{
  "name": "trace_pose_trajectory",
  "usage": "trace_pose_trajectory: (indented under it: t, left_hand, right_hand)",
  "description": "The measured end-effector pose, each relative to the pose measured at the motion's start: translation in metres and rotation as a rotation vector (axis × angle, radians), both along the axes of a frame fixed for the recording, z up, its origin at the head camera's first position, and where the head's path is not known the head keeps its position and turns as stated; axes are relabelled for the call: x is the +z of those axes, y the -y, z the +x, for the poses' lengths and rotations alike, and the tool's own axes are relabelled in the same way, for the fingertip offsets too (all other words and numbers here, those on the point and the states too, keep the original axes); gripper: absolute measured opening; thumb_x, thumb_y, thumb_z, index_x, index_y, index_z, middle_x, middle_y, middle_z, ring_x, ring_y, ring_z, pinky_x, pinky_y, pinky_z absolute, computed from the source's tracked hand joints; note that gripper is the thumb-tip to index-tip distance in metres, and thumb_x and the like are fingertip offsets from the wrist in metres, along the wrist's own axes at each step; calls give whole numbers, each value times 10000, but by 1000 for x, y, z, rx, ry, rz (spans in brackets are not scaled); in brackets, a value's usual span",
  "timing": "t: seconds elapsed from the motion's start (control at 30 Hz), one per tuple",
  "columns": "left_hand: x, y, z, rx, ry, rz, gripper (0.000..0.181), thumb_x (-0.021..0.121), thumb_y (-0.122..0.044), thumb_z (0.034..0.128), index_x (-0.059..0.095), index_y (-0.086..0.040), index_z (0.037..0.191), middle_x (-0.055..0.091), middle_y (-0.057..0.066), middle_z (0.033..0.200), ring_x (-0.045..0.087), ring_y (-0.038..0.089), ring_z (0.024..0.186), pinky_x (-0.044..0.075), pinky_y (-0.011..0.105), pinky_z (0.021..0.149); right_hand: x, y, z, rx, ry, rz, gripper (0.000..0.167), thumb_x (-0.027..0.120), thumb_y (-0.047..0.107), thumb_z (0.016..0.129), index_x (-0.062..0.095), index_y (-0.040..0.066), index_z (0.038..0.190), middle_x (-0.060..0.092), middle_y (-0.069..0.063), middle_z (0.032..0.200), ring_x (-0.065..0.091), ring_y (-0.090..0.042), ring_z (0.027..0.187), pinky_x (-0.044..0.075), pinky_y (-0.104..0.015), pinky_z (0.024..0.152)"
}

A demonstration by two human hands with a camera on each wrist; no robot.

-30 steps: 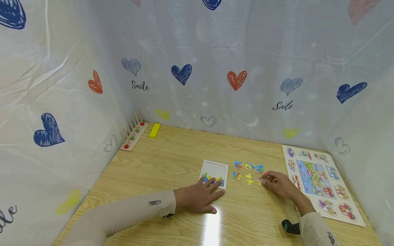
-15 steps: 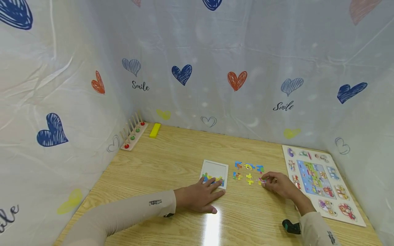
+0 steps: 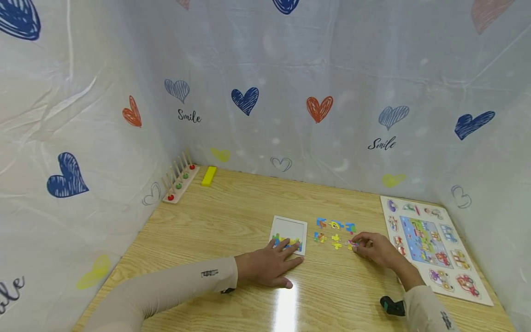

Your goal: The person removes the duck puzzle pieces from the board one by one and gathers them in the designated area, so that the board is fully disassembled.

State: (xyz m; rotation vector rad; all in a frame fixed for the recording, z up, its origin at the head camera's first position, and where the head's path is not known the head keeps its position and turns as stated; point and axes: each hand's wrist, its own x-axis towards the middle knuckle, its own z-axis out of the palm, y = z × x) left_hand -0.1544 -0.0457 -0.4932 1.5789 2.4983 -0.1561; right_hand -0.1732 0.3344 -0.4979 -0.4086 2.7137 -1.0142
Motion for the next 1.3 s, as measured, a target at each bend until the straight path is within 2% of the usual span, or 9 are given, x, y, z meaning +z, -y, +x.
trace_pose_trajectory:
  t: [0.3, 0.53, 0.77, 0.93, 1.13, 1.3]
  left_hand:
    - [-1, -1, 1, 6, -5, -5, 734, 271, -640, 1031, 218, -204, 1619, 158, 150, 1678, 234, 435, 1509, 396, 590, 1096]
    - [-1, -2, 1, 13, 7, 3, 731, 293, -633, 1031, 231, -198, 1615, 155, 156, 1677, 235, 444, 1506, 390, 593, 1101]
    - [-3, -3, 2, -5, -46, 2, 710, 291, -633, 1033, 288, -201, 1596, 204, 153, 1665, 302, 427, 1485, 417, 581, 1080]
    - [-4, -1, 4, 3, -33, 5, 703, 268, -631, 1036, 273, -211, 1600, 195, 147, 1669, 305, 427, 1483, 392, 590, 1099]
    - [-3, -3, 11, -1, -15, 29, 688, 270, -631, 1037, 293, -213, 1583, 231, 149, 1656, 303, 415, 1487, 389, 614, 1088]
    - [2, -8, 21, 11, 43, 39, 682, 280, -626, 1036, 281, -220, 1585, 210, 157, 1660, 246, 447, 1501, 371, 671, 1068]
  right_hand:
    - [1, 3, 1, -16, -10, -4, 168, 679, 118, 962, 709, 52, 1113, 661, -41, 865, 524, -50, 625, 465, -256, 556]
    - [6, 5, 0, -37, -46, 37, 189, 676, 194, 978, 718, 93, 1132, 660, -2, 877, 526, -57, 678, 450, -257, 606]
    - [9, 10, -2, -31, -52, 29, 249, 667, 217, 985, 699, 63, 1178, 642, 1, 871, 495, -57, 625, 441, -258, 574]
    - [10, 15, -3, -16, -46, 15, 264, 667, 223, 985, 687, 52, 1186, 630, -5, 873, 459, -57, 583, 422, -259, 541]
    - [10, 23, -5, 17, -42, -2, 268, 662, 204, 987, 679, 34, 1194, 624, -12, 867, 447, -53, 587, 417, -260, 539]
    - [6, 33, -10, 43, -40, 4, 254, 666, 201, 983, 687, 53, 1189, 628, 7, 869, 480, -55, 628, 437, -255, 574]
